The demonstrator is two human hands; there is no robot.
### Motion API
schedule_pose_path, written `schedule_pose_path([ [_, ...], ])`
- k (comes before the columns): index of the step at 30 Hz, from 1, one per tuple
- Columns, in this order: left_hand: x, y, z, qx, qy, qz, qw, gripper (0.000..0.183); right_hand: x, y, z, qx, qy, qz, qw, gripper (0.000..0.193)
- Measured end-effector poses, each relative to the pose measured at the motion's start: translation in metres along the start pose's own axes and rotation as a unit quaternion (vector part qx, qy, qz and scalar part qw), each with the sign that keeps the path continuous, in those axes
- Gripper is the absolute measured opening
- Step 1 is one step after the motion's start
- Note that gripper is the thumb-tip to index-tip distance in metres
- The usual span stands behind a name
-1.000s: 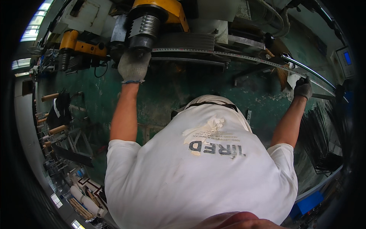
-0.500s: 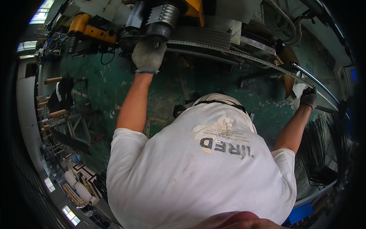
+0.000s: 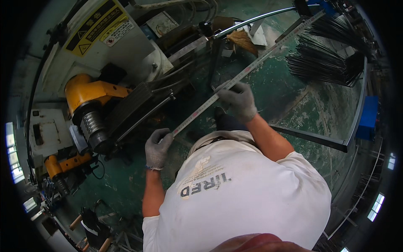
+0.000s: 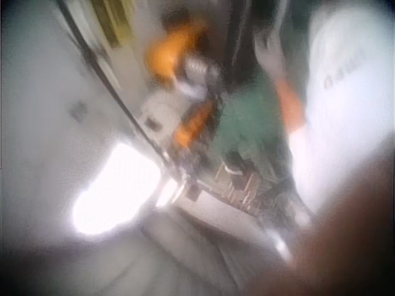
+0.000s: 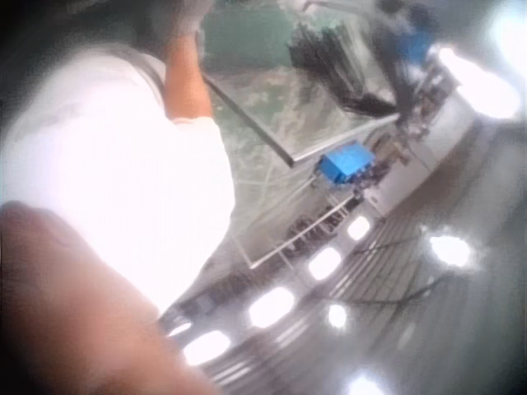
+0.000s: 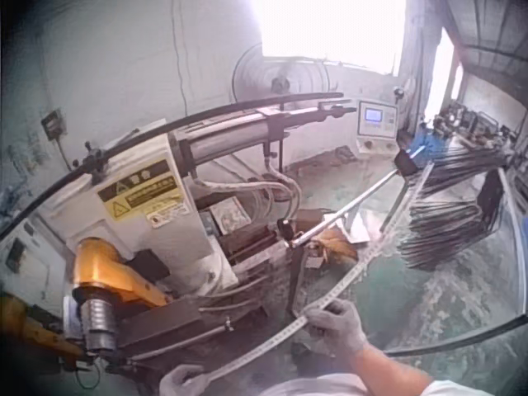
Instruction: The person measures the length of a metal rod using a tape measure while the rod is positioned within a fabrication machine, then removes the rod from the machine by hand.
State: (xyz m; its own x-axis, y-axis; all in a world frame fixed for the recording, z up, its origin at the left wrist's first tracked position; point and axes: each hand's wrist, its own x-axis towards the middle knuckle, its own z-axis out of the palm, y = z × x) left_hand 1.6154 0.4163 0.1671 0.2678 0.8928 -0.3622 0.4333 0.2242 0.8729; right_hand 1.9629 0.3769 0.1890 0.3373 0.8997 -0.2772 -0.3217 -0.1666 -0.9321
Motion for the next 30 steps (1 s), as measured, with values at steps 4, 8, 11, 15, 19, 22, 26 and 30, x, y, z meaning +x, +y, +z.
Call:
schedule_pose_path([
  [4,0.005,0.036,0.084,-0.109,-0.105,-0.059,0.987,0.041,-0.018,0.024,0.008,-0.175,-0.19,-0.018,0.966,0.015],
  [8,0.023,0.064,0.147,-0.252,-0.129,-0.048,0.958,0.041,-0.002,0.0,-0.041,-0.209,-0.222,0.034,0.952,0.023],
  [11,0.049,0.09,0.199,-0.285,-0.137,-0.078,0.946,0.038,0.021,-0.024,-0.109,-0.266,-0.195,-0.063,0.942,0.023],
  [15,0.08,0.14,0.286,-0.297,-0.111,-0.153,0.936,0.035,0.059,-0.056,-0.219,-0.216,-0.042,-0.069,0.973,0.023],
  [19,0.111,0.177,0.365,-0.298,-0.153,-0.155,0.929,0.032,0.103,-0.114,-0.333,-0.108,0.125,-0.061,0.984,0.025],
  [22,0.14,0.218,0.418,-0.287,-0.158,-0.171,0.929,0.032,0.141,-0.148,-0.415,-0.114,0.212,-0.161,0.957,0.023],
  [26,0.196,0.251,0.478,-0.232,-0.162,-0.131,0.95,0.034,0.195,-0.22,-0.5,-0.184,0.25,-0.27,0.911,0.021],
  [30,0.264,0.286,0.543,-0.253,-0.216,-0.105,0.937,0.038,0.27,-0.29,-0.569,-0.357,0.233,-0.347,0.835,0.021],
])
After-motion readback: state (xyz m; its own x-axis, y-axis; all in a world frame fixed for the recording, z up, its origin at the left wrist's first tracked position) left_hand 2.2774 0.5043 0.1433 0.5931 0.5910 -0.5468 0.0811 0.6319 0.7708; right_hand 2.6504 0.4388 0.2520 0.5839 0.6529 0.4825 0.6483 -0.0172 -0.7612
